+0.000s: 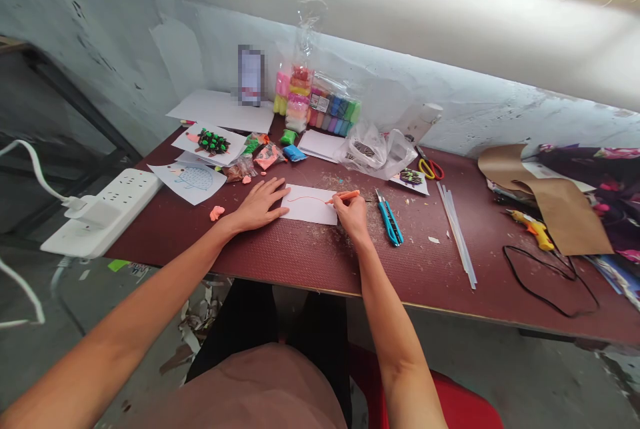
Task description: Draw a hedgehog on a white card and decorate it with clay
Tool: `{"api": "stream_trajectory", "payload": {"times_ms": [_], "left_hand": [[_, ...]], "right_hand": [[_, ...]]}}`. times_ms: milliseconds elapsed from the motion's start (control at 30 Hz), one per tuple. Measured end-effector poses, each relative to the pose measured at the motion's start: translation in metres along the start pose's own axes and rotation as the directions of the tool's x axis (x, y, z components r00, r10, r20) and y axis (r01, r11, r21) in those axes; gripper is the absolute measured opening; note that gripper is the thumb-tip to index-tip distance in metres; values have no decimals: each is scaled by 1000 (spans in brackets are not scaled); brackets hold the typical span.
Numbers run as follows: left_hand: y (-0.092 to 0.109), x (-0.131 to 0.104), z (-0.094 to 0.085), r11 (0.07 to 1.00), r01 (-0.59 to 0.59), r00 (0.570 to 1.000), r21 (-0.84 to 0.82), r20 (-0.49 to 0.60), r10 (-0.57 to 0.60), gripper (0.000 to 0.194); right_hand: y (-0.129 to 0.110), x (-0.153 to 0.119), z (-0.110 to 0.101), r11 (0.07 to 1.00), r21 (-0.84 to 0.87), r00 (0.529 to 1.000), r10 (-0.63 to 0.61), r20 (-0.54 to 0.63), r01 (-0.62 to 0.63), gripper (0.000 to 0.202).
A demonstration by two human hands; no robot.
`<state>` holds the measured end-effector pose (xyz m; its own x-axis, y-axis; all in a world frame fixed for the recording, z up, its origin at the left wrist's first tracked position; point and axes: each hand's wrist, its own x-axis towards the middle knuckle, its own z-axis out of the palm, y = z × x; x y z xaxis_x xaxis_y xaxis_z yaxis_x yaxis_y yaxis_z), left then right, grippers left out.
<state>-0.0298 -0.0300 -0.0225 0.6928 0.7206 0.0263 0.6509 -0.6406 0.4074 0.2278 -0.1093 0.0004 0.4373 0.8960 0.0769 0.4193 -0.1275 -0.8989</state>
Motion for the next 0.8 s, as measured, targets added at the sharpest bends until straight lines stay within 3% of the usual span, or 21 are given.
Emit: {"api": "stream_trajectory", "payload": {"times_ms": [800], "left_hand": [[4,-1,-5,1000,20,999,3,26,-20,62]], "right_hand": [[-9,-8,-6,998,-49,999,40,-29,-41,25]]}}
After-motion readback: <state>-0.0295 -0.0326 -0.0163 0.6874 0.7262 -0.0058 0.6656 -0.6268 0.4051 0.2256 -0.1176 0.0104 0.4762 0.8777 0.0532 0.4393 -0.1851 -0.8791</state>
